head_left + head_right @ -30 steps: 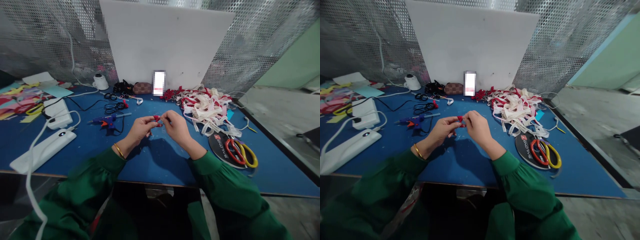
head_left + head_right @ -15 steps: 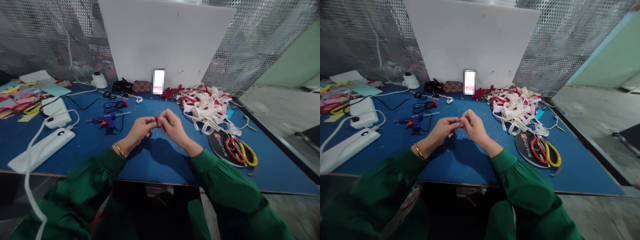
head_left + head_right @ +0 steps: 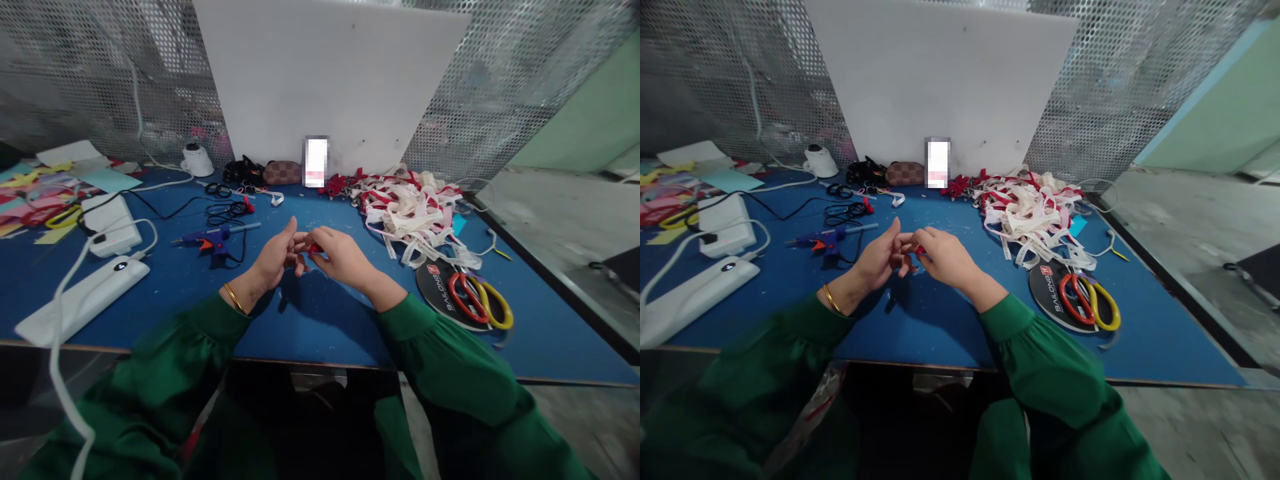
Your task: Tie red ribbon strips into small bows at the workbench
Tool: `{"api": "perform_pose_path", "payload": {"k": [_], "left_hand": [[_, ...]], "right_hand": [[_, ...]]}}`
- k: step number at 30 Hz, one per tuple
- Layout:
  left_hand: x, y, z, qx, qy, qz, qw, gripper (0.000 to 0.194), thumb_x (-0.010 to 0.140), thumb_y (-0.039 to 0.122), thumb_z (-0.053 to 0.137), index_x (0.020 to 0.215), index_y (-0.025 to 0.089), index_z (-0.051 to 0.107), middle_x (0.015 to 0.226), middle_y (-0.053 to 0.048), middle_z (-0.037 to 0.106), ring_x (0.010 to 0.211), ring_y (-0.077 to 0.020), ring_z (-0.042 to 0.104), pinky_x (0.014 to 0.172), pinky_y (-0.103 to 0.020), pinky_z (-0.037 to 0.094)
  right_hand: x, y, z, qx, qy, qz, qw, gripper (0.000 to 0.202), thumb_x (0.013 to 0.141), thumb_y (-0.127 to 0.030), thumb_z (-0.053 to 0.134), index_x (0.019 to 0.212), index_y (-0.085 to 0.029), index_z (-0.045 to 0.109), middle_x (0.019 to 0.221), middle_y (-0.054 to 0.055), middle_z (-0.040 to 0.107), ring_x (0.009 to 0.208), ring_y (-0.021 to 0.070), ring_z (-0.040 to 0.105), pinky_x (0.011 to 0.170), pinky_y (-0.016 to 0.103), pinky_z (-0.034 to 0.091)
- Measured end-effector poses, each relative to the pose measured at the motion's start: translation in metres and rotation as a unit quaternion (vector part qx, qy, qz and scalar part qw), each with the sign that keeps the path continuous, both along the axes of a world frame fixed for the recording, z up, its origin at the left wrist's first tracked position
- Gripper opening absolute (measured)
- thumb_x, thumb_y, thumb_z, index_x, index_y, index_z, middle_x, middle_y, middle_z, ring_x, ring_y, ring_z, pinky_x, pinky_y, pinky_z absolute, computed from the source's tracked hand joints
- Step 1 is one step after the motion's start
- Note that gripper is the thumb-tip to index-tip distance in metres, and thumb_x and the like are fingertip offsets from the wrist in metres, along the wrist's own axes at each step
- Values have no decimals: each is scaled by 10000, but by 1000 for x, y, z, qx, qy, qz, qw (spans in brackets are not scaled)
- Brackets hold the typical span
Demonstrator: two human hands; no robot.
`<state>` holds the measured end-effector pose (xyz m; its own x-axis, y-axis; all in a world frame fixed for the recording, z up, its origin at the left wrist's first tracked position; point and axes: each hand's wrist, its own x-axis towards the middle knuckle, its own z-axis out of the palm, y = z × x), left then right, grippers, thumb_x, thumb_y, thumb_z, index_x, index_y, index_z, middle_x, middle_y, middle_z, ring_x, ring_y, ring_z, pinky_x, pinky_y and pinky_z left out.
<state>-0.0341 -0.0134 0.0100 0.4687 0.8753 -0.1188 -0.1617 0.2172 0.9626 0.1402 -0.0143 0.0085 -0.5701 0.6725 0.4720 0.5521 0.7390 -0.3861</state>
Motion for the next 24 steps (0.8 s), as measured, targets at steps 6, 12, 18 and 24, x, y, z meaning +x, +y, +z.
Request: {"api": "perform_pose_path", "payload": {"k": [6,12,18,24], "left_hand": [[2,-2,0,-15,-7,-2,1000,738,866,735,329,1038,118,695,742,-84,695,345,-86,503,519,-283,497],[6,-3,-3,-33,7,28,999,748,836,762,357,1057,123,677,752,-74,703,307,-75,468,505,-287,528],[13,-7,-2,-12,5,105,994,569,854,647,512,1016,123,662,817,-65,732,283,-16,322,521,-280,551],[14,-8,-4,-7,-40,117,992,333,815,451,680,913,133,685,745,-7,705,296,12,282,569,-257,560]], "right_hand": [[-5,0,-11,7,66,-27,997,188,930,-215,444,765,-200,533,759,22,512,706,147,460,658,281,336],[-10,1,-10,-220,342,-55,912,172,833,-282,606,707,-210,513,628,-35,488,608,119,437,595,263,361],[-14,5,-10,-418,563,-48,712,320,671,-375,776,680,-198,509,607,-60,512,510,65,433,528,221,379],[-17,0,-10,-459,569,-22,682,320,700,-406,783,713,-200,539,590,-48,569,531,77,509,529,205,386]]}}
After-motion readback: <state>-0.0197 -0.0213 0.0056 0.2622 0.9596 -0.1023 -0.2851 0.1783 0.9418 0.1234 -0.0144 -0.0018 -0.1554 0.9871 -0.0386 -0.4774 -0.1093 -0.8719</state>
